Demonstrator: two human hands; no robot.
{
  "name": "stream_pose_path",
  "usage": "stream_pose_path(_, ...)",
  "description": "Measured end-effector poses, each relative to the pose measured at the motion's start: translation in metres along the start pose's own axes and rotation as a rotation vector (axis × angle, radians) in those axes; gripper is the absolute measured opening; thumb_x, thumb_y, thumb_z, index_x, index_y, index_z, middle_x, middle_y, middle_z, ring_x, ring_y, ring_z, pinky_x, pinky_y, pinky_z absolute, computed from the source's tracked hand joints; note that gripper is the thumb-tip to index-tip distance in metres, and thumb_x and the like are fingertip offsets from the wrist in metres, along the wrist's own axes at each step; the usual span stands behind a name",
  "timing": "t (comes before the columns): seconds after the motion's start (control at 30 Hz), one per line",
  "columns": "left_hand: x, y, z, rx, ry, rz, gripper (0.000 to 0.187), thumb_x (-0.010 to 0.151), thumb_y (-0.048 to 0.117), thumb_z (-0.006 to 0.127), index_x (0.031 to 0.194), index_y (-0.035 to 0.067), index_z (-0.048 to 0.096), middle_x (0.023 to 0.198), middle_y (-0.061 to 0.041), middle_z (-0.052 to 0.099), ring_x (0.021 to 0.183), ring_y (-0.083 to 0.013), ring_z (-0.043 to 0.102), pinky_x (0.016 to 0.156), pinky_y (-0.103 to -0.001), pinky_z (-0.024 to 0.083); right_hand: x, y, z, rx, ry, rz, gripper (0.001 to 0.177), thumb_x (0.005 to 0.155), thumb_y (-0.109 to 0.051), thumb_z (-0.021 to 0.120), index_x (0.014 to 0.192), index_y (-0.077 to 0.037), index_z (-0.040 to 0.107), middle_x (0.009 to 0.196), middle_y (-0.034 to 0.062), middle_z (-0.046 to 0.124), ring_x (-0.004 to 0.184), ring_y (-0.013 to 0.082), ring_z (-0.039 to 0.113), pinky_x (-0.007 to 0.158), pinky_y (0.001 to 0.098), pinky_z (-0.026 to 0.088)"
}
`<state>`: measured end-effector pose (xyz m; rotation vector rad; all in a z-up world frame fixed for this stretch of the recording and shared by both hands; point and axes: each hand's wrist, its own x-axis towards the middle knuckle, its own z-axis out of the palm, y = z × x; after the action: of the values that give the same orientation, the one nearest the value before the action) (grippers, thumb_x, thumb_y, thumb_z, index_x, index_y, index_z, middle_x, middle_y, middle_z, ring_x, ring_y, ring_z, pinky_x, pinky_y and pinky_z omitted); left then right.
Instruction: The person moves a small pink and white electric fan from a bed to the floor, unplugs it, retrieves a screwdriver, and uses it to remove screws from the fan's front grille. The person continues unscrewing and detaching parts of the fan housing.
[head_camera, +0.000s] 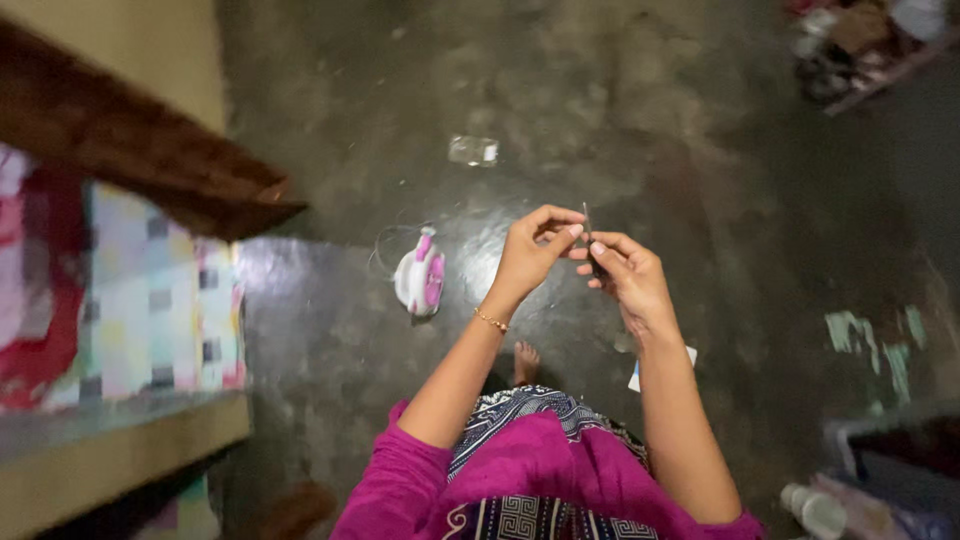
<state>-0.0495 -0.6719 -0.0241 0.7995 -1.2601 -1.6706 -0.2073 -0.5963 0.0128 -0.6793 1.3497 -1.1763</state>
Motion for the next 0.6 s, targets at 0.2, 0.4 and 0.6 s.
stream_pose_path(0.2, -0.009, 0.004, -0.069, 0.178, 0.266, 0.065, 0.02, 0.095, 0.01, 0.073, 0.114, 0.002, 0.074, 0.091, -0.003, 0.072, 0.078, -0.006, 0.064, 0.07, -0.024, 0.058, 0.048, 0.005, 0.041, -0.017, -0.198, 0.095, 0.023, 0.099, -0.017, 0.065, 0.118, -0.005, 0.069, 0.103, 0.0071, 0.076, 0.084, 0.0109, 0.069, 0.071, 0.0251, 0.054)
stream_pose_path(0.4, -0.038, 0.025, -0.129, 0.162, 0.464, 0.072, 0.02, 0.096, 0.011, 0.072, 0.114, 0.003, 0.072, 0.093, -0.002, 0.072, 0.081, -0.0072, 0.067, 0.071, -0.024, 0.059, 0.079, 0.009, 0.097, -0.088, -0.356, 0.167, 0.021, 0.099, -0.018, 0.064, 0.117, -0.006, 0.069, 0.103, 0.0063, 0.076, 0.083, 0.0105, 0.068, 0.072, 0.026, 0.055)
stream_pose_path(0.6, -0.076, 0.046, -0.176, 0.162, 0.598, 0.014, 0.021, 0.095, 0.013, 0.072, 0.114, 0.004, 0.072, 0.093, -0.001, 0.072, 0.081, -0.0065, 0.067, 0.072, -0.023, 0.059, 0.089, 0.012, 0.161, -0.096, -0.446, 0.219, 0.021, 0.1, -0.018, 0.063, 0.116, -0.005, 0.068, 0.102, 0.0064, 0.075, 0.084, 0.0104, 0.069, 0.073, 0.0265, 0.055)
